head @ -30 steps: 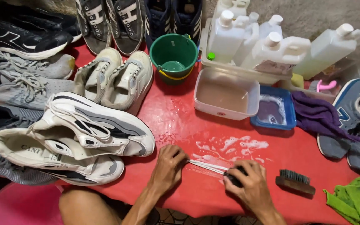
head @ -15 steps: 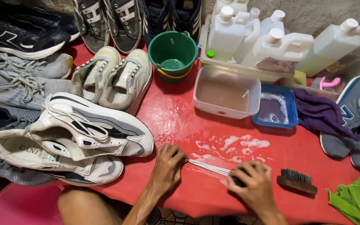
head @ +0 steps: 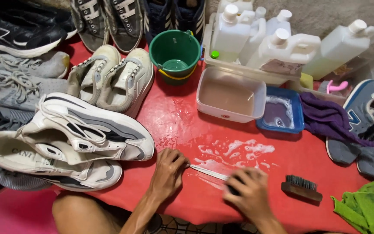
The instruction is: The person scrubs white shoelaces with a brush and soapy water on a red floor. They repeatedly rub the laces against the floor and use the brush to clean them.
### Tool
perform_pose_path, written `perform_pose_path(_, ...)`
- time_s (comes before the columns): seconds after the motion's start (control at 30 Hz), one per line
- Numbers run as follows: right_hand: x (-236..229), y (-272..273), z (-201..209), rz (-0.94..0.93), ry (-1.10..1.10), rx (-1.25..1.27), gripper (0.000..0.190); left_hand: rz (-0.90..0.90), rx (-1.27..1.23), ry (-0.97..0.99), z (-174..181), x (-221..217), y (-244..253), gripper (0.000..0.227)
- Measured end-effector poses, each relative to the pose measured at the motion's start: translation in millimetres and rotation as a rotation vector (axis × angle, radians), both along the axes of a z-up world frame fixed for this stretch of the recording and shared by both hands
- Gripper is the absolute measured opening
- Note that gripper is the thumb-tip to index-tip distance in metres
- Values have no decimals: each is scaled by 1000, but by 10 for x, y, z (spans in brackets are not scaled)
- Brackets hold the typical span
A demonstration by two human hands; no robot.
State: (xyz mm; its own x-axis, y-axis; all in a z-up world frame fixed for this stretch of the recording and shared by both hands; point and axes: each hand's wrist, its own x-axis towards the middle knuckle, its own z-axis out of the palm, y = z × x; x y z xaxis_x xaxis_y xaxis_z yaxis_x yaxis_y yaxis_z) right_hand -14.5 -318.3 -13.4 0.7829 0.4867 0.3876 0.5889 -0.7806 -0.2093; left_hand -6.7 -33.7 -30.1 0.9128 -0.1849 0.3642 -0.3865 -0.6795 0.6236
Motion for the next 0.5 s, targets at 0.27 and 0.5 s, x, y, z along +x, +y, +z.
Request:
perform_pose_path(0.27,139,73,329,-73,5,48,18,-9,-22,6,18,8,-5,4)
perform_pose_path(0.5,178,730,138,-47,-38,15,18,-10,20,0,-6,19,13,4)
